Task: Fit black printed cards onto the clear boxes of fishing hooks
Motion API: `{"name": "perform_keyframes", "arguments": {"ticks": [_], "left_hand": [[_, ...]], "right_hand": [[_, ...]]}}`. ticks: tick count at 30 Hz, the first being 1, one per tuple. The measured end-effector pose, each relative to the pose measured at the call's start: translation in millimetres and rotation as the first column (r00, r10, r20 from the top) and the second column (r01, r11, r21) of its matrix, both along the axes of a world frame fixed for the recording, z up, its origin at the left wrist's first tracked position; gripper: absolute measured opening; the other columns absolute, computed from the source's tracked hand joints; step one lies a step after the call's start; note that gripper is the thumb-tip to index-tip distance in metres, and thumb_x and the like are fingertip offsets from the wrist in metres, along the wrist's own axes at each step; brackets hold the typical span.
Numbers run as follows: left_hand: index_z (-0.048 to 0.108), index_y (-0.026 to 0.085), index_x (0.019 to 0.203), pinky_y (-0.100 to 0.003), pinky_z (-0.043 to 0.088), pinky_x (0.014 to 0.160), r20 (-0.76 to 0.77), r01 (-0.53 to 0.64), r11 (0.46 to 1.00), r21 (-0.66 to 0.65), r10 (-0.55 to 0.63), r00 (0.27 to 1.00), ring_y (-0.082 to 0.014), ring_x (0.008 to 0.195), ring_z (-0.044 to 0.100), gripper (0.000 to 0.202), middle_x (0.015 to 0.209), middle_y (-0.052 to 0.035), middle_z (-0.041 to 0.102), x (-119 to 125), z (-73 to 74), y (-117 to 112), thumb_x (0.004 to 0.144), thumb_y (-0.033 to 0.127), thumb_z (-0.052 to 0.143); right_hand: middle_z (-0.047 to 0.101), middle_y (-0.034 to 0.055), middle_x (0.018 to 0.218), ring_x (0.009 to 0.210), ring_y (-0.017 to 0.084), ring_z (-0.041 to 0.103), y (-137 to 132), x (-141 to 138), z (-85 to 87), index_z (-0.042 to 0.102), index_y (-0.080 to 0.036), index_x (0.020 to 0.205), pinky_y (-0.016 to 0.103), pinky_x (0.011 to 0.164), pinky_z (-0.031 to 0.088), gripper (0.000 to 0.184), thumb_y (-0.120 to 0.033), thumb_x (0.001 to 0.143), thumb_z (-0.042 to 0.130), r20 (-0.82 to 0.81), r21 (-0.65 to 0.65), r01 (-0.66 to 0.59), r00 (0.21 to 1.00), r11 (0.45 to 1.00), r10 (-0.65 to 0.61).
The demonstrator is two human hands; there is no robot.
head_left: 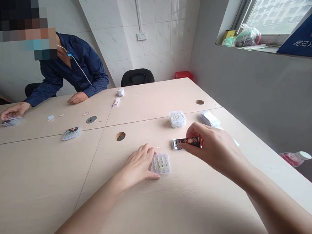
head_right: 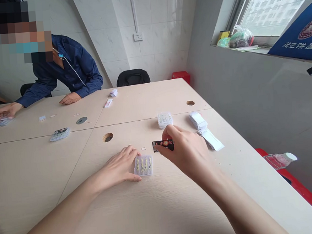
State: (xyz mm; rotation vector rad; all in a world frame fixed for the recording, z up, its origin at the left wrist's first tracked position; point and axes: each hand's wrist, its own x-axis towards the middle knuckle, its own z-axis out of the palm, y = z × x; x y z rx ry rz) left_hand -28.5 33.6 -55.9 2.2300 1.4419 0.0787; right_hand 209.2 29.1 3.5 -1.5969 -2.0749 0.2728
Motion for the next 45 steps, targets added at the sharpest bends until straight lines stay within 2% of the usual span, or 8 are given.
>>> {"name": "perform_keyframes", "arguments": {"ticks": [5,12,16,19,22,25,34,45], "left_hand": [[0.049,0.024,0.108,-0.035,0.046,0.079,0.089,-0.02,0.999,0.027,0.018,0.996,-0.0277,0.102,0.058,0.047,0.109,-0.006,0.058,0,7.1,3,0.069,0.036,0.073],[0.032,0.03,0.126,-0.032,0.049,0.076,0.28,-0.13,0.991,0.042,0.113,0.953,-0.0203,0.091,0.063,0.056,0.105,-0.0028,0.063,12,35.6,-10,0.081,0.033,0.065],[0.033,0.032,0.124,-0.032,0.05,0.077,0.509,-0.197,0.976,-0.089,0.214,0.833,-0.0181,0.09,0.062,0.062,0.116,-0.0028,0.062,16,42.5,-20,0.076,0.033,0.073],[0.032,0.033,0.128,-0.033,0.051,0.082,0.684,-0.12,0.962,-0.244,0.259,0.682,-0.0173,0.095,0.062,0.061,0.124,-0.0037,0.06,16,46.1,-22,0.08,0.035,0.07],[0.036,0.03,0.132,-0.033,0.048,0.089,0.78,-0.043,0.946,-0.32,0.289,0.555,-0.0181,0.105,0.062,0.044,0.125,-0.0059,0.061,15,49.1,-21,0.093,0.035,0.054],[0.043,0.027,0.132,-0.031,0.047,0.091,0.793,-0.049,0.936,-0.349,0.323,0.516,-0.0182,0.108,0.061,0.036,0.122,-0.0059,0.063,16,49.2,-20,0.097,0.032,0.045],[0.049,0.025,0.136,-0.036,0.048,0.093,0.785,-0.07,0.922,-0.381,0.362,0.503,-0.0223,0.108,0.062,0.041,0.098,-0.0042,0.071,16,50.8,-22,0.098,0.035,0.038],[0.053,0.025,0.133,-0.031,0.047,0.094,0.81,-0.049,0.948,-0.315,0.295,0.507,-0.0209,0.114,0.06,0.038,0.124,-0.0046,0.067,14,49.0,-20,0.098,0.036,0.042]], "right_hand": [[0.067,0.0017,0.085,0.064,0.016,0.061,7,-2,-9.5,0.054,-0.023,0.086,0.03,0.054,0.05,0.021,-0.039,0.083,0.068,-0.263,-0.067,-0.076,0.963,0.995,0.056],[0.061,0.0067,0.116,0.102,0.022,0.062,9,-16,-19.7,0.052,-0.024,0.108,0.04,0.082,0.059,0.034,-0.028,0.079,0.071,-0.616,-0.016,-0.155,0.78,0.988,0.113],[0.056,0.0071,0.122,0.098,0.021,0.065,5,-17,-18.0,0.047,-0.026,0.115,0.036,0.075,0.061,0.041,-0.026,0.081,0.07,-0.799,-0.067,-0.253,0.592,0.965,0.1],[0.05,0.0086,0.13,0.092,0.019,0.067,6,-15,-15.0,0.047,-0.027,0.116,0.029,0.063,0.061,0.046,-0.026,0.078,0.073,-0.857,-0.1,-0.255,0.513,0.962,0.046],[0.048,0.0088,0.133,0.093,0.019,0.067,7,-15,-14.1,0.047,-0.027,0.117,0.028,0.065,0.061,0.05,-0.029,0.076,0.076,-0.873,-0.111,-0.256,0.486,0.96,0.028],[0.047,0.0089,0.134,0.094,0.019,0.067,6,-18,-16.3,0.047,-0.027,0.118,0.031,0.069,0.062,0.051,-0.032,0.076,0.076,-0.884,-0.121,-0.284,0.468,0.951,0.027],[0.048,0.0084,0.129,0.093,0.019,0.068,3,-22,-17.8,0.046,-0.027,0.118,0.03,0.068,0.062,0.049,-0.028,0.078,0.073,-0.867,-0.107,-0.257,0.496,0.961,0.036],[0.046,0.0079,0.125,0.092,0.019,0.067,1,-23,-12.2,0.046,-0.027,0.117,0.031,0.07,0.062,0.049,-0.028,0.077,0.074,-0.87,-0.114,-0.256,0.492,0.96,0.028]]}}
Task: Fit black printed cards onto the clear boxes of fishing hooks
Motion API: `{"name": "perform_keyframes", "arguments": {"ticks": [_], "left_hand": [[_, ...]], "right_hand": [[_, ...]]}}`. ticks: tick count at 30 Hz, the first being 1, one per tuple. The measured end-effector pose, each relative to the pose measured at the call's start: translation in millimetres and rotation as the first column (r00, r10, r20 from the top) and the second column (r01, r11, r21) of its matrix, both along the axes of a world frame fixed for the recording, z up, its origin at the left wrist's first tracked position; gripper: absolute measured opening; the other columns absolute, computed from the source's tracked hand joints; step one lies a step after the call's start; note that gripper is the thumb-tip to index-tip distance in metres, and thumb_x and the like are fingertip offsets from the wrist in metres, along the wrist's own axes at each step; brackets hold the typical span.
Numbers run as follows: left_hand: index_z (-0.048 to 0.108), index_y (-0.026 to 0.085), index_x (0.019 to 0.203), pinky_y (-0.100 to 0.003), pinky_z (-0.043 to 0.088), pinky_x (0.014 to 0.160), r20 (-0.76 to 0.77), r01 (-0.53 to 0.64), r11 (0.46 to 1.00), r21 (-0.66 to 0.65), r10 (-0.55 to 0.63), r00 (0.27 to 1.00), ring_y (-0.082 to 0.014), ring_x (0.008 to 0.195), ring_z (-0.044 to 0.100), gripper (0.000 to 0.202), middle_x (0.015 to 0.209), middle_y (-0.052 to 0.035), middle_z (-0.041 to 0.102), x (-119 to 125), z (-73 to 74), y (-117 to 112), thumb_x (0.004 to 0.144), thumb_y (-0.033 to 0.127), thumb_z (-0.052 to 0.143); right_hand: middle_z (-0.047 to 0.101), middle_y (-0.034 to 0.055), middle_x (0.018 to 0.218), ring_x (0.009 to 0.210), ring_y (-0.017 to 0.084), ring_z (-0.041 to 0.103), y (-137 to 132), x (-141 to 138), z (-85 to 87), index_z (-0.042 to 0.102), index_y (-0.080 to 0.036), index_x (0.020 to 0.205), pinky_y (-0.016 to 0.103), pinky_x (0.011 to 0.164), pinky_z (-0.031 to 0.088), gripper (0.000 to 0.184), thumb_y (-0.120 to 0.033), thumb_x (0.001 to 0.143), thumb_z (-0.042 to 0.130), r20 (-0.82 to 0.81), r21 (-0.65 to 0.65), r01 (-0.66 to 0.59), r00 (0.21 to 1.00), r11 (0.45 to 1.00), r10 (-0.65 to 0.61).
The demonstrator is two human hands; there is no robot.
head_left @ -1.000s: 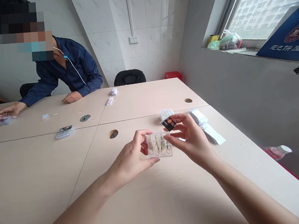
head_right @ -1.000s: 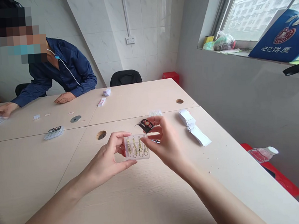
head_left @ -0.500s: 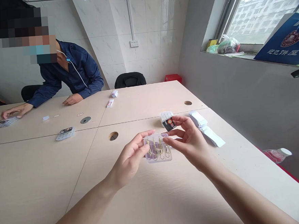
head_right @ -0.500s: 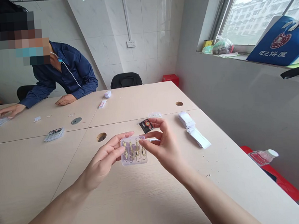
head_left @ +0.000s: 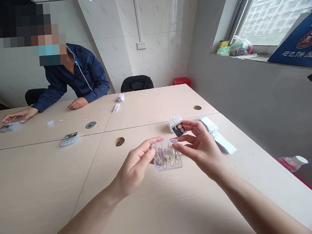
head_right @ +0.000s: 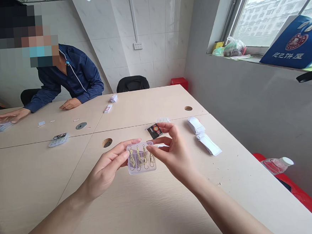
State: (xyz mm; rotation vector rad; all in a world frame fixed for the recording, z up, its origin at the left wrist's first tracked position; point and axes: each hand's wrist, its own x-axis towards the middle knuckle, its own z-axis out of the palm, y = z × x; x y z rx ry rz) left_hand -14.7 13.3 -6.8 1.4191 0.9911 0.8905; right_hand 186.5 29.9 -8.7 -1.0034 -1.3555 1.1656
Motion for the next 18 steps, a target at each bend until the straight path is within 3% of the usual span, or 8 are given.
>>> {"name": "perform_keyframes", "arguments": {"ticks": [6,13,18], "left_hand": [[0.055,0.024,0.132,-0.035,0.048,0.095,0.002,-0.034,0.999,-0.001,0.034,0.999,-0.0237,0.116,0.059,0.04,0.122,-0.0058,0.067,0.0,-0.4,-0.3,0.098,0.039,0.041],[0.045,0.032,0.14,-0.029,0.042,0.103,0.088,0.071,0.997,-0.043,-0.067,0.994,-0.0181,0.125,0.053,0.042,0.131,-0.0009,0.062,-1.0,1.4,-1.2,0.099,0.027,0.044],[0.049,0.03,0.137,-0.03,0.045,0.098,0.052,0.031,0.999,-0.032,-0.03,0.998,-0.0199,0.12,0.056,0.039,0.119,-0.0022,0.068,-2.1,-1.2,-0.8,0.099,0.034,0.042]], "right_hand": [[0.047,0.0082,0.126,0.091,0.019,0.067,1.1,0.3,-1.8,0.045,-0.027,0.117,0.031,0.068,0.063,0.05,-0.031,0.077,0.074,0.021,0.015,0.004,1.0,1.0,-0.004],[0.047,0.0074,0.125,0.089,0.017,0.067,2.1,1.6,-0.6,0.047,-0.027,0.116,0.028,0.066,0.061,0.05,-0.028,0.075,0.076,-0.031,0.0,0.004,1.0,1.0,-0.004],[0.046,0.0065,0.123,0.088,0.016,0.066,1.0,1.0,-1.4,0.048,-0.027,0.117,0.028,0.067,0.061,0.05,-0.026,0.075,0.077,-0.043,-0.002,-0.005,0.999,1.0,0.005]]}}
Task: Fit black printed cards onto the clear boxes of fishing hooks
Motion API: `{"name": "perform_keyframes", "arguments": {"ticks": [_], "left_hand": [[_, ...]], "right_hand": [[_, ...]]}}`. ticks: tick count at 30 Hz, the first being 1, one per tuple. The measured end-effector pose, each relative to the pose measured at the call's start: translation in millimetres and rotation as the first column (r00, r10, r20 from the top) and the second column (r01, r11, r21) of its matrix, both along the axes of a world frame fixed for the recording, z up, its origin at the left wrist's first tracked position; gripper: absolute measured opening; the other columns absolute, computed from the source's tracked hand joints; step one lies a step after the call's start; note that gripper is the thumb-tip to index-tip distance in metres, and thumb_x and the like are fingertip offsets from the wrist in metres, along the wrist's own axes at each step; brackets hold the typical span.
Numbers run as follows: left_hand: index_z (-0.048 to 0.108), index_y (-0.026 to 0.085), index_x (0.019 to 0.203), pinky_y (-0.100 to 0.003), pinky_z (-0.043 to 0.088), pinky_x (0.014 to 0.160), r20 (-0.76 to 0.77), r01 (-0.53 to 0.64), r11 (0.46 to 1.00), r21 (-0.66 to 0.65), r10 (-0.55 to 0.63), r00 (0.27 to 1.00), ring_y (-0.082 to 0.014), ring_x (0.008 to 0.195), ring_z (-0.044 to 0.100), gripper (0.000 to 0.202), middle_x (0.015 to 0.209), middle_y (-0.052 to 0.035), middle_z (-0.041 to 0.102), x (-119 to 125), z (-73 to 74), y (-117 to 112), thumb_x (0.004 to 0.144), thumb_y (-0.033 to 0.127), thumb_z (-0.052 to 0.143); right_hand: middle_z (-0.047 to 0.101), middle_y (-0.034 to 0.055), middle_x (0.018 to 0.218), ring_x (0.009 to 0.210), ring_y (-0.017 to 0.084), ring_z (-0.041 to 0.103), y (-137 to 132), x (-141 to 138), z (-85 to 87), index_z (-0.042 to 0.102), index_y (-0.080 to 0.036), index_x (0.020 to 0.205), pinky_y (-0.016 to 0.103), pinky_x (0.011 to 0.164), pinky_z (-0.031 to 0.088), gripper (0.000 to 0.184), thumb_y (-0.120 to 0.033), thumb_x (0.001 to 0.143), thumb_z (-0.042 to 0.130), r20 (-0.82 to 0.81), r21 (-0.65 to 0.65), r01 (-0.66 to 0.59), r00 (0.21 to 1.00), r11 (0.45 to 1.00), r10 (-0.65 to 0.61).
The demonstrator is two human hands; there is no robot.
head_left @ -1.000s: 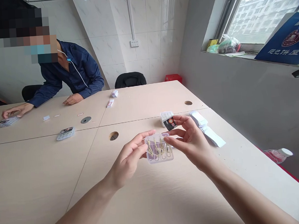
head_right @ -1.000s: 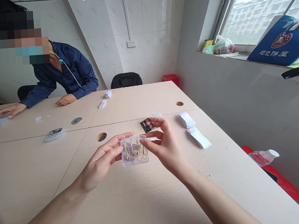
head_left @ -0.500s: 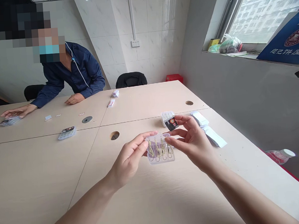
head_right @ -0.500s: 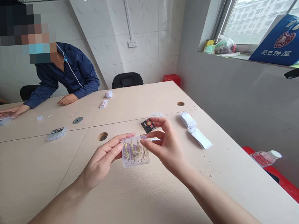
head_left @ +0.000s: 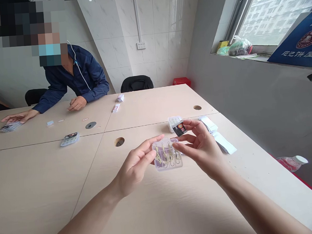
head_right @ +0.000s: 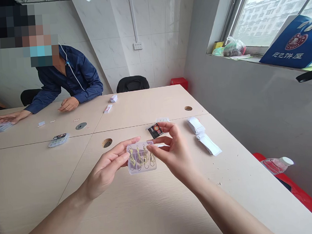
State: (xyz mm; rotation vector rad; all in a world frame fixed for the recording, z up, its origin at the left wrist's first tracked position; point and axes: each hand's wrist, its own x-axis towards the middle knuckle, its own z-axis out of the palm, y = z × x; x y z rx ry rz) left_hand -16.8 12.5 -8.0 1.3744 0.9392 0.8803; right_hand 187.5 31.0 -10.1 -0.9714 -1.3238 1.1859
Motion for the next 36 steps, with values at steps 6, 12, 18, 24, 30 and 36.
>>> {"name": "perform_keyframes", "arguments": {"ticks": [6,12,18,24,30,36], "left_hand": [[0.054,0.027,0.132,-0.034,0.046,0.096,-0.036,-0.04,0.998,0.047,0.042,0.998,-0.0214,0.111,0.06,0.037,0.126,-0.0039,0.064,0.2,-2.9,1.1,0.098,0.039,0.043],[0.059,0.025,0.127,-0.033,0.047,0.094,-0.012,-0.108,0.992,0.063,0.109,0.994,-0.0228,0.112,0.06,0.037,0.123,-0.0046,0.066,5.2,-4.9,2.5,0.098,0.04,0.043],[0.054,0.027,0.135,-0.034,0.046,0.095,0.081,-0.035,0.999,-0.016,0.036,0.996,-0.0237,0.118,0.056,0.04,0.131,-0.0044,0.062,2.5,-4.1,4.2,0.099,0.037,0.039],[0.042,0.031,0.143,-0.035,0.041,0.099,0.081,0.02,1.0,-0.012,-0.019,0.997,-0.0196,0.108,0.06,0.048,0.124,-0.004,0.066,2.8,-1.1,3.6,0.096,0.026,0.048],[0.044,0.03,0.142,-0.034,0.041,0.096,0.032,-0.018,1.0,0.006,0.018,0.999,-0.0194,0.103,0.061,0.046,0.115,-0.0041,0.069,4.5,-0.9,2.6,0.096,0.033,0.049],[0.052,0.027,0.133,-0.03,0.044,0.09,0.017,-0.064,0.997,0.029,0.064,0.998,-0.0197,0.105,0.061,0.039,0.109,-0.0035,0.07,4.9,-4.2,4.4,0.096,0.037,0.049]], "right_hand": [[0.046,0.006,0.121,0.088,0.016,0.067,-1.1,-0.5,1.3,0.049,-0.027,0.116,0.028,0.068,0.061,0.05,-0.026,0.075,0.077,-0.004,-0.006,0.005,1.0,1.0,-0.005],[0.047,0.0051,0.12,0.088,0.017,0.068,-0.1,-1.1,0.5,0.05,-0.028,0.114,0.029,0.067,0.061,0.05,-0.026,0.074,0.078,-0.022,-0.003,0.0,1.0,1.0,0.0],[0.047,0.0046,0.12,0.088,0.018,0.067,0.4,1.1,1.6,0.05,-0.029,0.114,0.029,0.065,0.061,0.051,-0.027,0.073,0.08,-0.04,-0.019,0.007,0.999,1.0,-0.007],[0.049,0.0033,0.119,0.088,0.017,0.067,2.8,5.3,1.5,0.051,-0.029,0.11,0.029,0.068,0.061,0.049,-0.029,0.071,0.081,-0.089,-0.016,0.039,0.995,0.999,-0.04],[0.048,0.0029,0.119,0.088,0.016,0.067,3.1,5.9,1.3,0.052,-0.029,0.109,0.028,0.067,0.06,0.05,-0.029,0.07,0.082,-0.103,-0.021,0.039,0.994,0.999,-0.041],[0.048,0.0032,0.12,0.087,0.016,0.067,1.6,2.9,2.5,0.051,-0.029,0.109,0.026,0.065,0.06,0.049,-0.027,0.071,0.082,-0.098,-0.026,0.034,0.994,0.999,-0.037]]}}
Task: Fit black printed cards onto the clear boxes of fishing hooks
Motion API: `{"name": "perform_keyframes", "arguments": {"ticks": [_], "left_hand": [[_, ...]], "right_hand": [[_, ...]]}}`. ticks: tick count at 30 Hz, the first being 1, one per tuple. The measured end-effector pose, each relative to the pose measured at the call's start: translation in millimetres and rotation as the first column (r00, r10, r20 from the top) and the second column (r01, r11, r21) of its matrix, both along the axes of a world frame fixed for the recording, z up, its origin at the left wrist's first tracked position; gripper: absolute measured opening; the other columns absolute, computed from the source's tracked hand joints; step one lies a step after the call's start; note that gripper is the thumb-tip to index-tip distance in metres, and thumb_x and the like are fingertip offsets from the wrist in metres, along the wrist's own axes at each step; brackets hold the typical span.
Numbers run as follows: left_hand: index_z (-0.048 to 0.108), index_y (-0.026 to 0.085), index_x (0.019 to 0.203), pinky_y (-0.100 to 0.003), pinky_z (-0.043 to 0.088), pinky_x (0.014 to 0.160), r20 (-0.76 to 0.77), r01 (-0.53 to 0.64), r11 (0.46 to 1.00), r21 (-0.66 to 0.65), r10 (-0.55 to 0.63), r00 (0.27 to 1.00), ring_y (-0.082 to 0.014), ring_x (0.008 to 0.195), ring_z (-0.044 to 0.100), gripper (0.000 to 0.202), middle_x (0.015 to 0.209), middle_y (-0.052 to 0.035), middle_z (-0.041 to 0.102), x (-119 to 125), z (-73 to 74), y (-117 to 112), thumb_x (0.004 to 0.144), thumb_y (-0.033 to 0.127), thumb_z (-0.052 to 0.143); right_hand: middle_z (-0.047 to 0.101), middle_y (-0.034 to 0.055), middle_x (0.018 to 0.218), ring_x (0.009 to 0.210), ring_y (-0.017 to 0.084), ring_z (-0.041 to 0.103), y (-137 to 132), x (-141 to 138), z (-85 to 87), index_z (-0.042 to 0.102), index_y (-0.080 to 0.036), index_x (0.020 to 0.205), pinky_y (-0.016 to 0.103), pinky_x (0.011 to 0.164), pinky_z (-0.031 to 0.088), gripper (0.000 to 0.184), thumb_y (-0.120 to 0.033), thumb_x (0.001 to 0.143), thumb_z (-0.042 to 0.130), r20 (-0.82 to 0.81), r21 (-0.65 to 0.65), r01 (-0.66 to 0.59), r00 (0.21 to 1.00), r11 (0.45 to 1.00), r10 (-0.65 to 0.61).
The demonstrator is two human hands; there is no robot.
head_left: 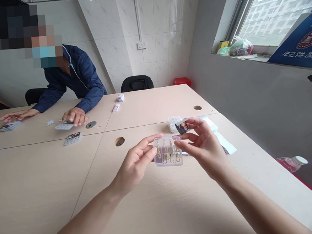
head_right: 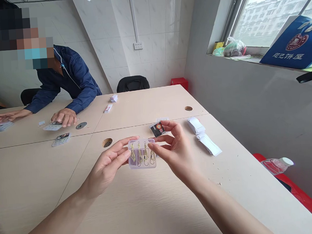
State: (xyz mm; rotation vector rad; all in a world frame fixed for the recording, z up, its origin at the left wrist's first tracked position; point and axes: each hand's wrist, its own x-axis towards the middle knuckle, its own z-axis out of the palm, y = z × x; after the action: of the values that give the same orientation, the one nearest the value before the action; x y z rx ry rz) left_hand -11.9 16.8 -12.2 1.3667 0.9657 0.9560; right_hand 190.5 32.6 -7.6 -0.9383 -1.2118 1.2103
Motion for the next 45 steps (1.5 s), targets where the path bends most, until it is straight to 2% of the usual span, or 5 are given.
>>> {"name": "perform_keyframes", "arguments": {"ticks": [10,14,19,27,45], "left_hand": [[0.041,0.032,0.142,-0.031,0.046,0.087,0.004,-0.013,0.999,0.035,0.013,1.0,-0.0165,0.091,0.062,0.046,0.087,0.0004,0.068,-1,1.7,-1,0.097,0.029,0.045],[0.064,0.023,0.1,-0.032,0.05,0.08,0.015,-0.164,0.981,0.102,0.163,0.987,-0.0166,0.086,0.062,0.021,0.091,-0.0007,0.066,-8,-0.3,8,0.096,0.028,0.044],[0.056,0.018,0.069,-0.027,0.047,0.07,-0.018,-0.201,0.972,0.123,0.205,0.979,-0.0133,0.07,0.056,0.036,0.072,0.0005,0.058,-15,-0.2,13,0.095,0.039,0.044],[0.055,0.028,0.128,-0.029,0.045,0.088,0.042,-0.061,0.998,0.012,0.061,0.997,-0.0186,0.104,0.06,0.038,0.109,-0.0033,0.068,-2,1.6,2,0.09,0.033,0.059],[0.071,0.023,0.106,-0.028,0.049,0.077,0.108,-0.265,0.964,0.007,0.262,0.959,-0.0164,0.087,0.062,0.027,0.095,-0.0033,0.071,1,-7.5,6,0.091,0.04,0.056]], "right_hand": [[0.048,0.0023,0.119,0.087,0.016,0.067,-2,1,0.0,0.051,-0.03,0.109,0.027,0.067,0.061,0.047,-0.027,0.073,0.08,0.009,0.014,0.015,1.0,1.0,-0.015],[0.049,0.0025,0.118,0.089,0.017,0.067,-1,1,-0.7,0.051,-0.03,0.109,0.029,0.066,0.062,0.048,-0.028,0.072,0.081,0.008,0.023,0.011,1.0,1.0,-0.011],[0.047,0.0025,0.119,0.088,0.017,0.067,0,0,-1.1,0.051,-0.03,0.109,0.03,0.069,0.062,0.048,-0.029,0.071,0.082,0.006,0.016,0.013,1.0,1.0,-0.013],[0.047,0.0033,0.122,0.088,0.017,0.066,-3,-3,-0.4,0.049,-0.03,0.109,0.03,0.069,0.061,0.048,-0.03,0.072,0.081,0.016,0.003,-0.011,1.0,1.0,0.011],[0.045,0.0035,0.122,0.086,0.016,0.065,-6,-7,-3.9,0.049,-0.03,0.111,0.035,0.072,0.062,0.047,-0.03,0.074,0.079,0.012,0.011,-0.033,0.999,0.999,0.033]]}}
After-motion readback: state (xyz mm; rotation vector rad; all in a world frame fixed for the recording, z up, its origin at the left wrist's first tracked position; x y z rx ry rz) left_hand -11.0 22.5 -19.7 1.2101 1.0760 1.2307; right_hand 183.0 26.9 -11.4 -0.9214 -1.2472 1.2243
